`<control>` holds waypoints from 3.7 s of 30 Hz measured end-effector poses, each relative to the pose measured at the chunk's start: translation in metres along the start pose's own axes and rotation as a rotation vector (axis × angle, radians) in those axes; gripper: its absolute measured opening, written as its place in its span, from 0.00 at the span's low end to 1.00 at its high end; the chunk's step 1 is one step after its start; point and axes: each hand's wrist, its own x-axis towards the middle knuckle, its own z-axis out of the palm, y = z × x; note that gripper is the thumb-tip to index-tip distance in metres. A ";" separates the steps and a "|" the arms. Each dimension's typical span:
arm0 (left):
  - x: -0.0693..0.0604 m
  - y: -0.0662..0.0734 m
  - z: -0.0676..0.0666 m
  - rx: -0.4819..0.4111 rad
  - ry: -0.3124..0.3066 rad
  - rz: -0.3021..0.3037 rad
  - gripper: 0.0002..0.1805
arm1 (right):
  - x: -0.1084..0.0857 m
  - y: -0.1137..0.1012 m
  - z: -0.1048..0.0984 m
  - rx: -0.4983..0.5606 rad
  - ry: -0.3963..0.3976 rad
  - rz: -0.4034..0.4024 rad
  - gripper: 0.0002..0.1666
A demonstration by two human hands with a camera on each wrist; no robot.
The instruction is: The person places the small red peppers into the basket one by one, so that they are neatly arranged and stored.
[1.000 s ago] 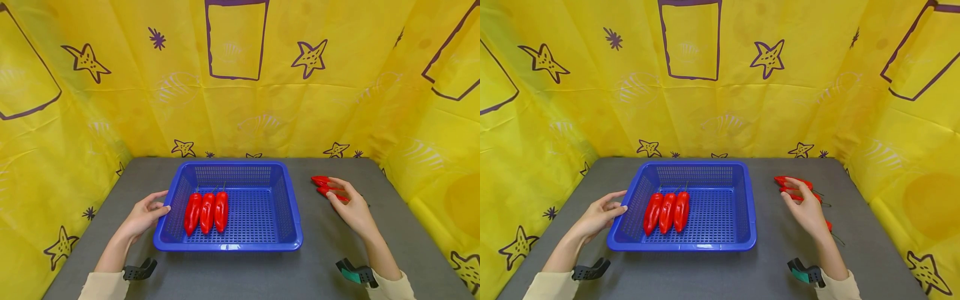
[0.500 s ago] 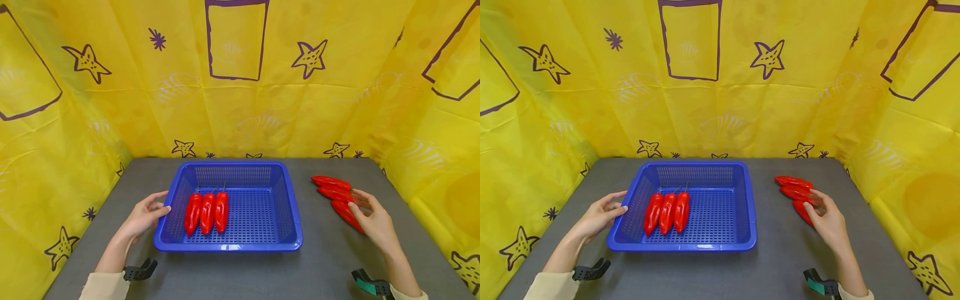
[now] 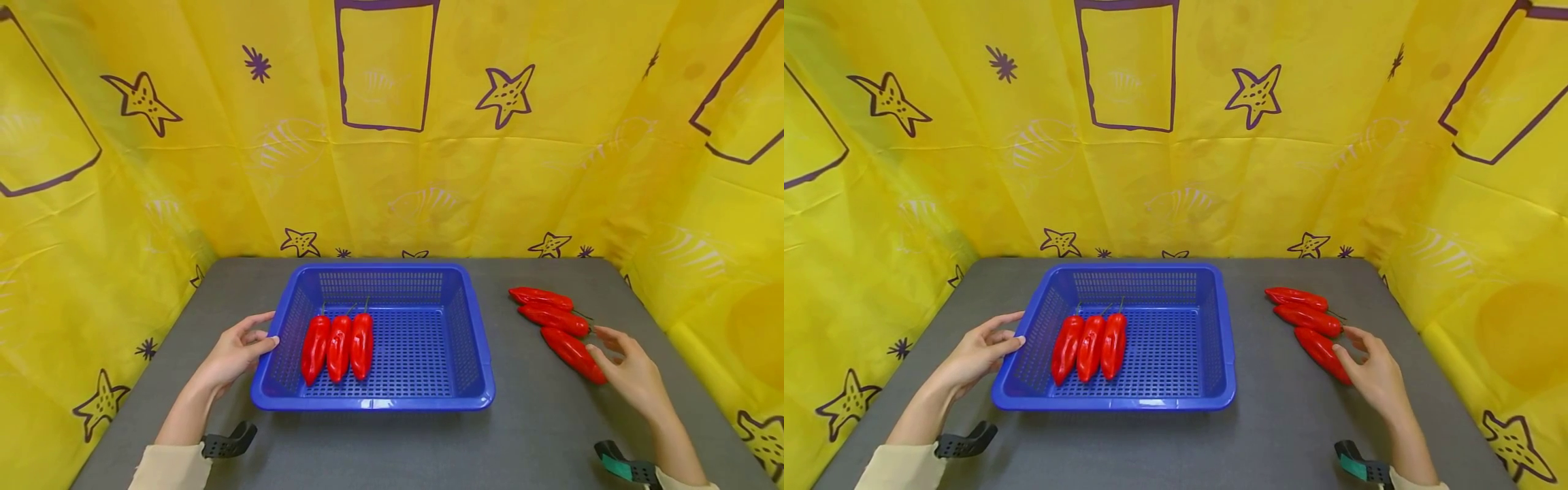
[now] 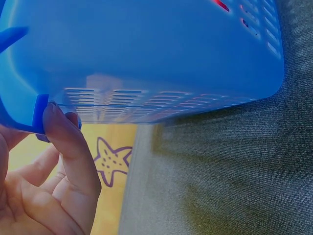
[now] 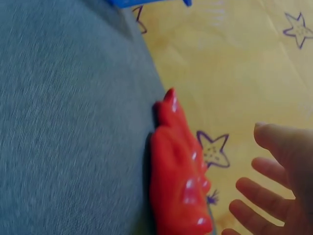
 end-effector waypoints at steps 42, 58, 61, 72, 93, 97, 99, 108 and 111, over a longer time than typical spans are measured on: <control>0.002 -0.002 -0.001 0.002 -0.008 0.006 0.36 | 0.000 0.040 0.014 -0.115 -0.073 -0.080 0.24; 0.002 -0.002 -0.001 0.007 -0.003 -0.005 0.37 | 0.016 0.047 0.015 -0.074 -0.061 -0.177 0.18; 0.002 -0.002 -0.002 0.014 0.001 -0.008 0.37 | 0.018 0.047 0.015 -0.070 -0.058 -0.179 0.17; 0.002 -0.003 -0.001 0.012 0.004 -0.005 0.37 | 0.021 0.046 0.016 -0.080 -0.002 -0.221 0.17; 0.002 -0.004 -0.001 -0.002 -0.001 0.006 0.37 | 0.004 0.021 0.011 -0.024 0.297 0.201 0.22; 0.002 -0.003 -0.001 -0.001 -0.007 0.009 0.37 | -0.001 0.017 0.013 0.003 0.285 0.348 0.26; 0.001 -0.002 -0.001 -0.005 -0.012 0.011 0.37 | -0.003 0.016 0.014 0.015 0.250 0.406 0.29; 0.000 -0.001 -0.001 -0.041 -0.018 0.030 0.36 | -0.006 0.022 0.021 -0.002 0.035 0.480 0.37; 0.000 -0.002 -0.001 -0.040 -0.018 0.027 0.36 | -0.004 0.021 0.021 -0.001 0.000 0.500 0.40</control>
